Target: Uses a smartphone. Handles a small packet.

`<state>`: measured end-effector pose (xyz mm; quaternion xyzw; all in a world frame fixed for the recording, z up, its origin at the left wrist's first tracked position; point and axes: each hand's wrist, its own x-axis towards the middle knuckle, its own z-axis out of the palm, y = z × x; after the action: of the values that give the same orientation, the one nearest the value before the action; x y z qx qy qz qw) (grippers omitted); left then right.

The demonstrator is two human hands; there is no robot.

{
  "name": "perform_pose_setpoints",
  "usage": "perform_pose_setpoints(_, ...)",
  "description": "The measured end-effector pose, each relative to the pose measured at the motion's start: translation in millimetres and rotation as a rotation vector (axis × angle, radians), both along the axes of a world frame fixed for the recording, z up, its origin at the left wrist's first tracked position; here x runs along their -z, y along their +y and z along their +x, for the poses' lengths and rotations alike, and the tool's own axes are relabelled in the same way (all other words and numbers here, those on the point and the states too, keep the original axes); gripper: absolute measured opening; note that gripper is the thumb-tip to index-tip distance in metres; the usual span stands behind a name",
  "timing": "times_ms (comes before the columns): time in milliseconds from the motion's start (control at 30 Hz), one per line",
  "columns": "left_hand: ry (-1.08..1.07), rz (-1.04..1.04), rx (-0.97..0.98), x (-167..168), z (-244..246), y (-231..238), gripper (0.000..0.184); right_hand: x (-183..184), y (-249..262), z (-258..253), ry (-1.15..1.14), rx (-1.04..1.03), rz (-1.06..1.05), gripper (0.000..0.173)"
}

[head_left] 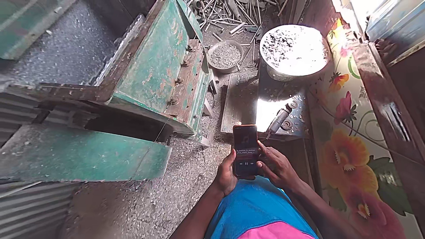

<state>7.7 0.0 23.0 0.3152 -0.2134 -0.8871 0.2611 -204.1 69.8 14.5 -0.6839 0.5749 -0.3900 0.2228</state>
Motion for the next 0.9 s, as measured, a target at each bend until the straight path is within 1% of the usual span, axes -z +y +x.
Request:
perform_pose_setpoints(200,0.004,0.007,-0.016,5.4,6.2,8.3,0.056,1.7,3.0,4.7,0.01,-0.025,0.019,0.063)
perform_pose_setpoints(367,0.008,0.01,-0.041,3.0,6.0,12.7,0.054,2.0,4.5,3.9,-0.058,-0.05,0.027,0.062)
perform_pose_setpoints(500,0.022,0.018,-0.047,6.5,4.5,14.8,0.056,1.7,3.5,0.5,-0.049,-0.065,0.023,0.063)
perform_pose_setpoints(900,0.011,0.037,-0.053,6.1,-5.1,10.2,0.053,6.3,0.8,-8.1,-0.056,-0.05,0.02,0.063)
